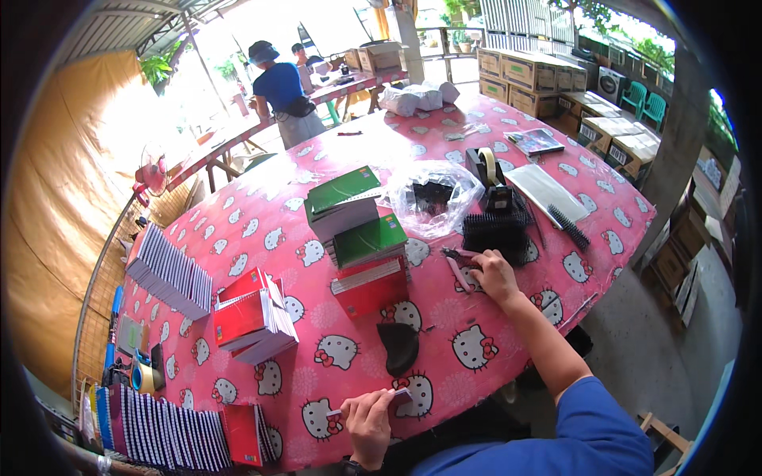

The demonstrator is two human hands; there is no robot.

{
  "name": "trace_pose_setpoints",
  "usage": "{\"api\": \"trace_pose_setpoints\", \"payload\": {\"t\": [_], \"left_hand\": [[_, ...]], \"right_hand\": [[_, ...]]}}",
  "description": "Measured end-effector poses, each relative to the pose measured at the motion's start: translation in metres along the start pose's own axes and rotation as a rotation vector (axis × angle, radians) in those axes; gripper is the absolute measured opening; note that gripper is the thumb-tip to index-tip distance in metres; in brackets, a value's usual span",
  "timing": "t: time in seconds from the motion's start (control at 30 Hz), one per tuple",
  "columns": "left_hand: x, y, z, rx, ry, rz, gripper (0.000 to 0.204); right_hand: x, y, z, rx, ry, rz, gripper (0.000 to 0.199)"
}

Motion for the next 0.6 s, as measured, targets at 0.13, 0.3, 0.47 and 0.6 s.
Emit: {"api": "trace_pose_setpoints", "payload": {"t": [0.13, 0.3, 0.47, 0.6], "left_hand": [[-0.002, 0.0, -0.001, 0.011, -0.008, 0.006, 0.022], [-0.002, -0.001, -0.001, -0.012, 0.016, -0.012, 0.021], [-0.004, 0.0, 0.003, -0.014, 0.017, -0.022, 0.027], [-0.002, 0.005, 0.004, 0.001, 0.02, -0.036, 0.028]], "right_hand": [[0.0, 0.006, -0.004, -0.062, 0.095, 0.056, 0.023], [0.022, 0.032, -0.014, -0.179, 0.161, -0.038, 0.014], [0.034, 0.038, -0.006, -0.122, 0.029, -0.017, 0.014], [0.042, 0.011, 0.042, 0.003, 0.39, 0.112, 0.025]]}}
Point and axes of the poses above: each hand's wrist, its own y-axis towards the middle knuckle, its own x-axis out of the back of the hand, z = x × y, the point moved 5 cm from there along y, towards the middle knuckle, and after that the axes turned 10 degrees about -x, right-handed, at the moved point
